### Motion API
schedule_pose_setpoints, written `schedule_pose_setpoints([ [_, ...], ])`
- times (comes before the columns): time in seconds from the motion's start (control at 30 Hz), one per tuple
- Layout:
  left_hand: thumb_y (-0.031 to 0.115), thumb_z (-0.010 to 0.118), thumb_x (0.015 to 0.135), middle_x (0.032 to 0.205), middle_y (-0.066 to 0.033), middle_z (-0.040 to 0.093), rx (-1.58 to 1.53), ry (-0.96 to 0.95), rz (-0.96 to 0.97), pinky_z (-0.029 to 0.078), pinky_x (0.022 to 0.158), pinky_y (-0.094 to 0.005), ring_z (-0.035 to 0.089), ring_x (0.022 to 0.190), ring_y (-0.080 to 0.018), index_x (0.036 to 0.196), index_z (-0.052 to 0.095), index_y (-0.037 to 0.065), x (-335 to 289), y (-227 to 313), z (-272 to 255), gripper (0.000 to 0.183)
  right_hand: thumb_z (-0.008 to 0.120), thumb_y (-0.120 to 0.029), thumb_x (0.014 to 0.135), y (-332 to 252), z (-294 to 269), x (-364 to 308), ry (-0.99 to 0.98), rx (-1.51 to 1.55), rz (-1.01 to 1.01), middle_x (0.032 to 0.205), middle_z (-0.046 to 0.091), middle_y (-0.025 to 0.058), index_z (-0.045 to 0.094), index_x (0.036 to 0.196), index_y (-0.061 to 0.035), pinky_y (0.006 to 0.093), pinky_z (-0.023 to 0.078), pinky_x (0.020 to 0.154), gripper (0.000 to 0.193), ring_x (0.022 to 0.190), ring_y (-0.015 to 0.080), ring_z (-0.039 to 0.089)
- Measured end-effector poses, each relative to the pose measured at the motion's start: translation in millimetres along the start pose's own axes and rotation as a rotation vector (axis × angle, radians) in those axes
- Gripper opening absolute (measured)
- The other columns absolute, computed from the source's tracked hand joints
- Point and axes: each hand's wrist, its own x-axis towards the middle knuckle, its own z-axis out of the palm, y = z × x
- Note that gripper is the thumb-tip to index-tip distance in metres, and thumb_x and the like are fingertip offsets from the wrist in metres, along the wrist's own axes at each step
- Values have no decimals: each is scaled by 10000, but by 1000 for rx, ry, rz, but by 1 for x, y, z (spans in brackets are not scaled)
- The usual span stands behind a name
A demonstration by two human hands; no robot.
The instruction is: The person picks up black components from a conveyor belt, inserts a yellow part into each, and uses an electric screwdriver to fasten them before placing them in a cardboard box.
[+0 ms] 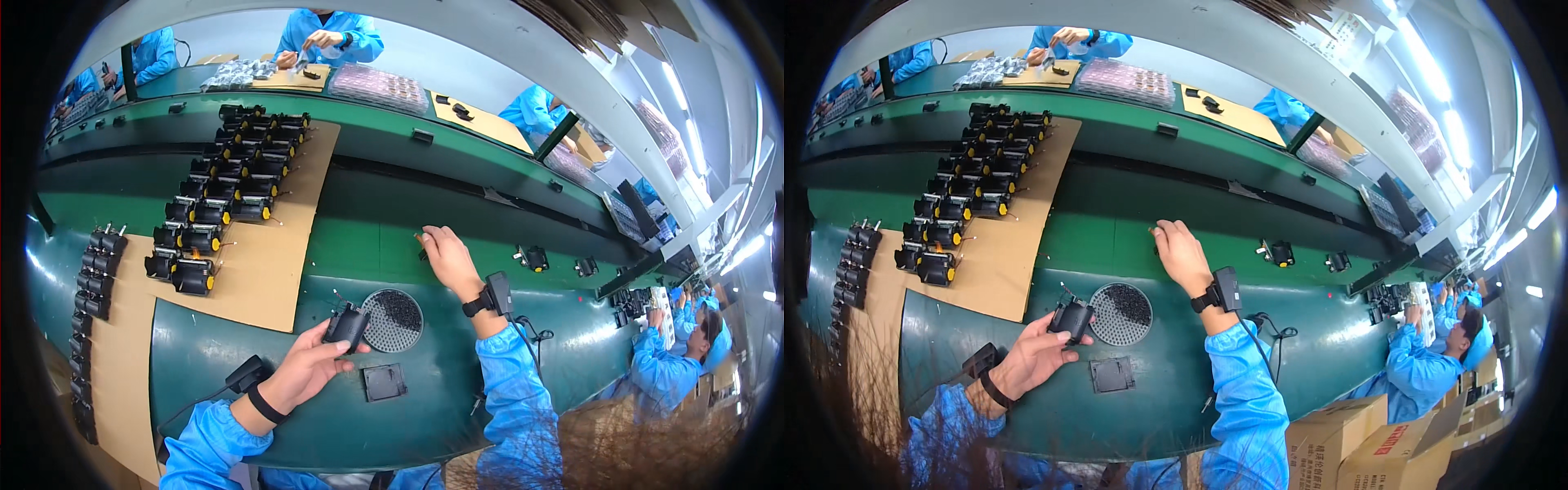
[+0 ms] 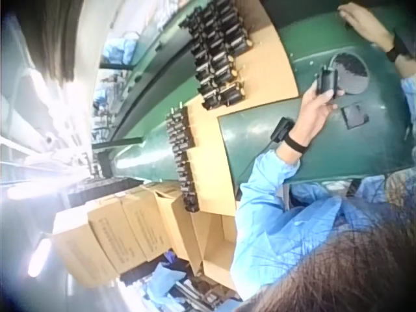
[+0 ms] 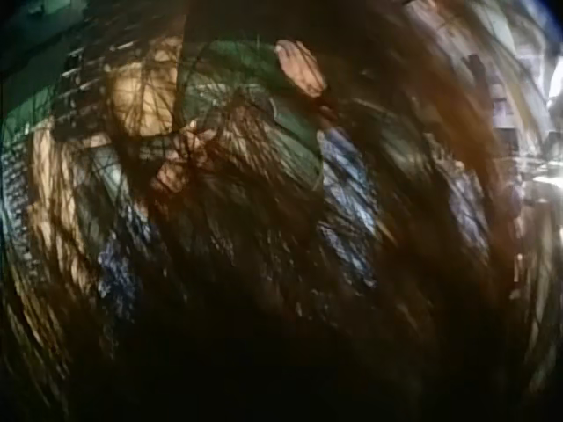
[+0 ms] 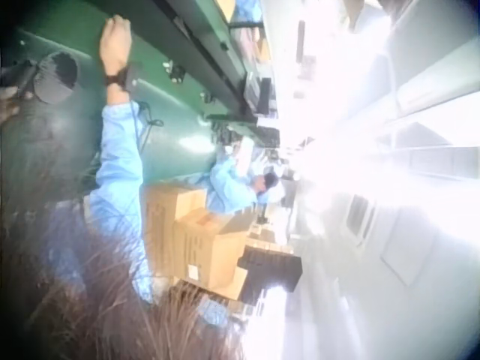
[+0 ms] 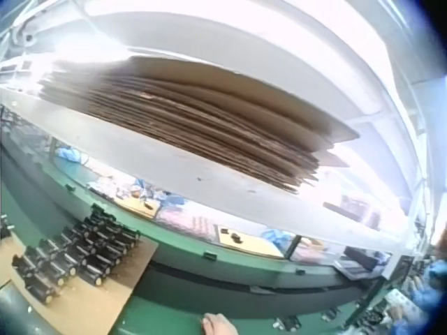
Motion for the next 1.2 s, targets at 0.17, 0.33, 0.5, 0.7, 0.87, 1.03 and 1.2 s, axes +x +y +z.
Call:
schedule_pose_setpoints([
  [0.17, 262, 503, 1077, 1439, -99, 574, -174, -85, 32, 522, 844, -342, 621, 1216, -239, 1518, 436, 70, -1, -2, -5, 486, 667, -157, 983, 1, -6, 0, 46, -15, -119, 1118, 699, 253, 581, 1338, 23, 464, 569, 882, 407, 1030, 401, 708],
  [0.33, 236, 520, 1096, 1520, -70, 482, 5, -57, 92, 508, 894, -347, 542, 1318, -201, 1644, 263, 66, -3, -5, 5, 629, 723, -41, 966, -59, -39, -45, -78, 824, 124, 1032, 707, 61, 643, 1317, 6, 252, 557, 775, 364, 910, 106, 688],
  [0.5, 187, 583, 1074, 1587, -67, 415, 69, -34, 142, 489, 912, -307, 537, 1340, -171, 1668, 204, 59, -9, -1, 10, 716, 707, 2, 961, -139, -60, -116, -39, 882, 150, 1086, 677, 60, 711, 1266, 24, 225, 534, 802, 306, 938, 89, 654],
  [0.7, 152, 659, 1027, 1615, -99, 371, 174, -32, 252, 454, 1071, -338, 499, 1388, -188, 1652, 227, 41, -11, -11, 13, 768, 744, 19, 926, -153, -26, -143, -6, 918, 245, 1011, 715, 93, 596, 1220, 19, 259, 572, 767, 329, 858, 123, 702],
  [0.87, 50, 676, 991, 1605, -69, 359, 141, -54, 249, 471, 1068, -342, 481, 1383, -192, 1640, 262, 70, -10, -14, 13, 770, 748, 3, 930, -158, -20, -145, -36, 1004, 247, 967, 697, 90, 555, 1186, -10, 257, 570, 720, 321, 827, 123, 695],
  [1.03, 50, 697, 984, 1585, -81, 370, 215, -48, 304, 473, 1077, -350, 475, 1393, -193, 1641, 261, 83, -11, -19, 17, 789, 760, 21, 916, -159, -13, -147, 41, 1032, 254, 918, 681, 88, 535, 1161, -19, 257, 574, 713, 335, 804, 131, 699],
  [1.2, 187, 800, 920, 1528, -133, 394, 827, 90, 400, 524, 969, -314, 514, 1279, -176, 1633, 309, 68, -21, -12, 23, 874, 778, 35, 903, -157, -11, -151, 24, 1004, 255, 921, 691, 91, 542, 1130, 2, 258, 584, 705, 329, 797, 137, 714],
])
